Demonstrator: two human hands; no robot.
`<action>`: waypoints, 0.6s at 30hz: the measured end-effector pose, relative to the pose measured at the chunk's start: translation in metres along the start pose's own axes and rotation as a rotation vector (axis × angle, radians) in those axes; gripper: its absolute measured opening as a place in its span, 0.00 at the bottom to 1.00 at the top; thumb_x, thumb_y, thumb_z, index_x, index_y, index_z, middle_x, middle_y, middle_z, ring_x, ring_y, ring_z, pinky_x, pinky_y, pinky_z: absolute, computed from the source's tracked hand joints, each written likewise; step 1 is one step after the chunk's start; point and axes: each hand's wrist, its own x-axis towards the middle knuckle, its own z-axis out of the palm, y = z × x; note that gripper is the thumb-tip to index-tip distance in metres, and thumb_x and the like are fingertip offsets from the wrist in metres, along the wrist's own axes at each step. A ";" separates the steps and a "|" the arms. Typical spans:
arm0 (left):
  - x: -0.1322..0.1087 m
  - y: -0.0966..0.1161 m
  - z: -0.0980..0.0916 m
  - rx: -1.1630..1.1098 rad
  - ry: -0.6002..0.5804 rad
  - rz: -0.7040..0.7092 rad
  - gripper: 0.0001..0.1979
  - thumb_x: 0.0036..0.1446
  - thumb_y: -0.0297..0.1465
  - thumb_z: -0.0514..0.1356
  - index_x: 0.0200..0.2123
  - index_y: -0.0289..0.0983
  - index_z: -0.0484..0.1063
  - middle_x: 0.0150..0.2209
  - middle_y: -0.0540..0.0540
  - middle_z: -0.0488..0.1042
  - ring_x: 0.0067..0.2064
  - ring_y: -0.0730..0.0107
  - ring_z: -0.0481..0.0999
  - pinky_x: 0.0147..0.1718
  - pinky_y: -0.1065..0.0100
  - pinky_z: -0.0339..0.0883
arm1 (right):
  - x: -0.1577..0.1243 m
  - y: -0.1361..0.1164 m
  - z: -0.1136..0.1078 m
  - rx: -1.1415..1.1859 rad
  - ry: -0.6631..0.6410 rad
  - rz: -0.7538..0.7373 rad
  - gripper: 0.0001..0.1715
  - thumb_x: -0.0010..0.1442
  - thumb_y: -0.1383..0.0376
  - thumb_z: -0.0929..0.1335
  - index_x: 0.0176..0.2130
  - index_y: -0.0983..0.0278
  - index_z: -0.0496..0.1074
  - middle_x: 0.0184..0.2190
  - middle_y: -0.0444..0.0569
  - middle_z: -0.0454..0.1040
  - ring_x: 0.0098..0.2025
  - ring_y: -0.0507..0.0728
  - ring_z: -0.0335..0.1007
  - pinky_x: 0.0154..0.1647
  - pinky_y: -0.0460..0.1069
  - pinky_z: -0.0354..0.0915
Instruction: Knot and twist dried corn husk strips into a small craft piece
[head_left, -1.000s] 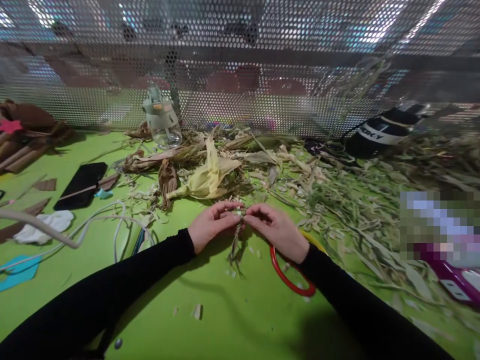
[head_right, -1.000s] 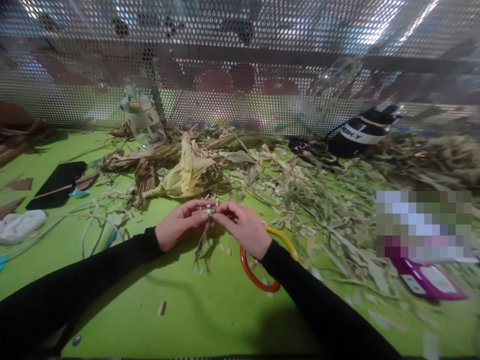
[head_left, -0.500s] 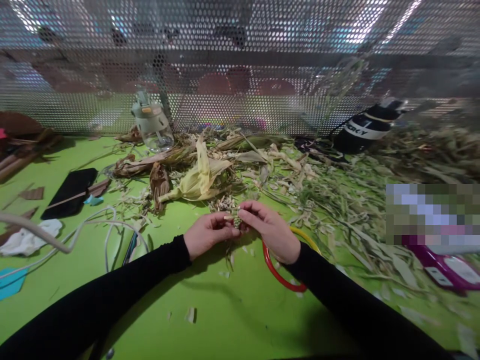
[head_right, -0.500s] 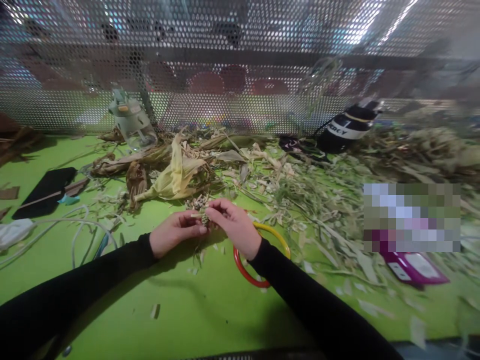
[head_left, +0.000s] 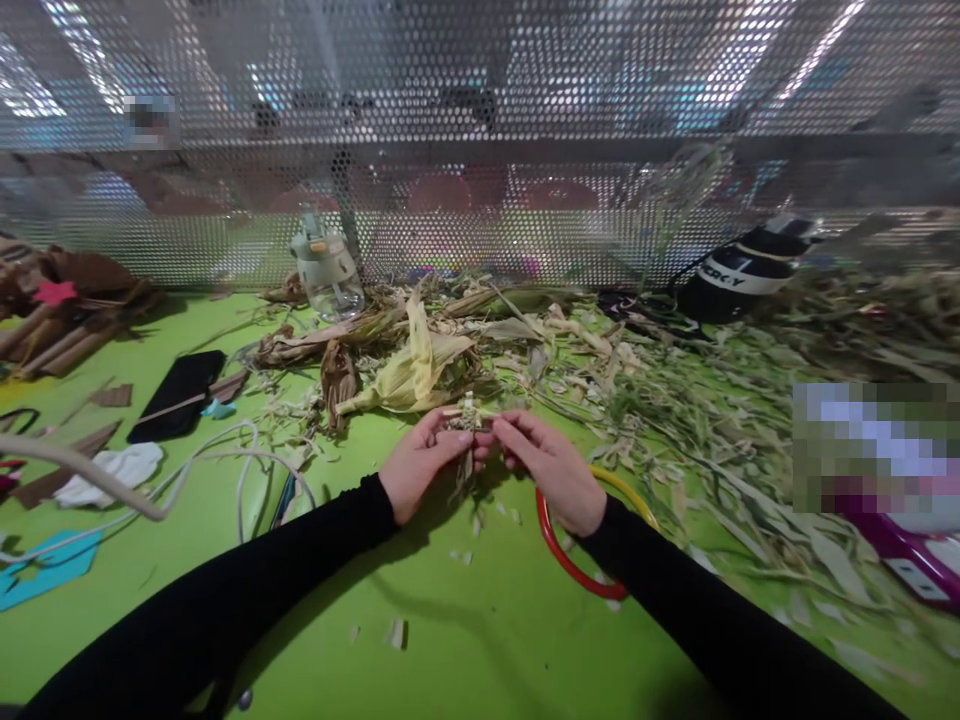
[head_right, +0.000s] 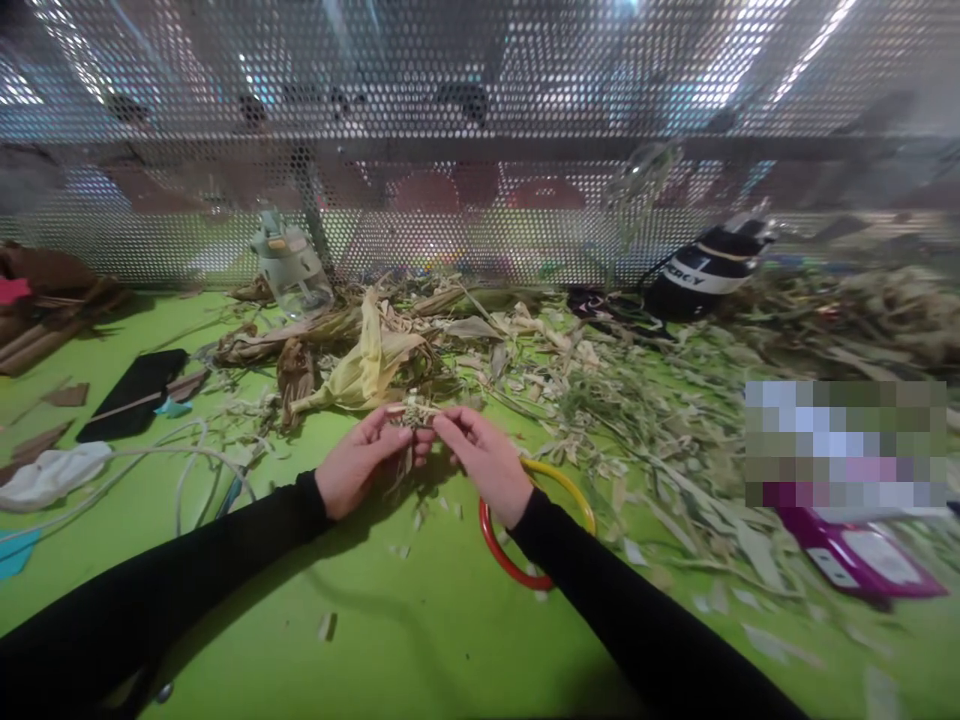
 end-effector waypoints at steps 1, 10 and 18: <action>0.001 0.000 0.000 -0.004 0.022 0.024 0.20 0.42 0.32 0.69 0.40 0.37 0.68 0.31 0.48 0.78 0.32 0.74 0.76 0.36 0.70 0.69 | 0.000 0.000 0.001 -0.041 -0.037 0.006 0.17 0.56 0.52 0.66 0.38 0.62 0.70 0.28 0.45 0.70 0.28 0.50 0.64 0.25 0.45 0.60; 0.000 -0.001 0.004 0.071 0.054 0.119 0.12 0.41 0.31 0.69 0.32 0.35 0.73 0.34 0.49 0.76 0.37 0.76 0.74 0.41 0.73 0.65 | -0.004 0.005 0.009 -0.155 -0.152 -0.149 0.14 0.55 0.55 0.67 0.31 0.63 0.71 0.27 0.43 0.70 0.28 0.51 0.63 0.30 0.46 0.61; -0.004 0.001 0.002 0.325 0.060 0.113 0.18 0.49 0.34 0.64 0.44 0.37 0.71 0.41 0.45 0.76 0.39 0.73 0.74 0.36 0.72 0.65 | -0.003 -0.012 -0.009 -0.284 -0.034 -0.204 0.16 0.58 0.54 0.64 0.32 0.63 0.71 0.24 0.42 0.66 0.24 0.49 0.57 0.24 0.45 0.55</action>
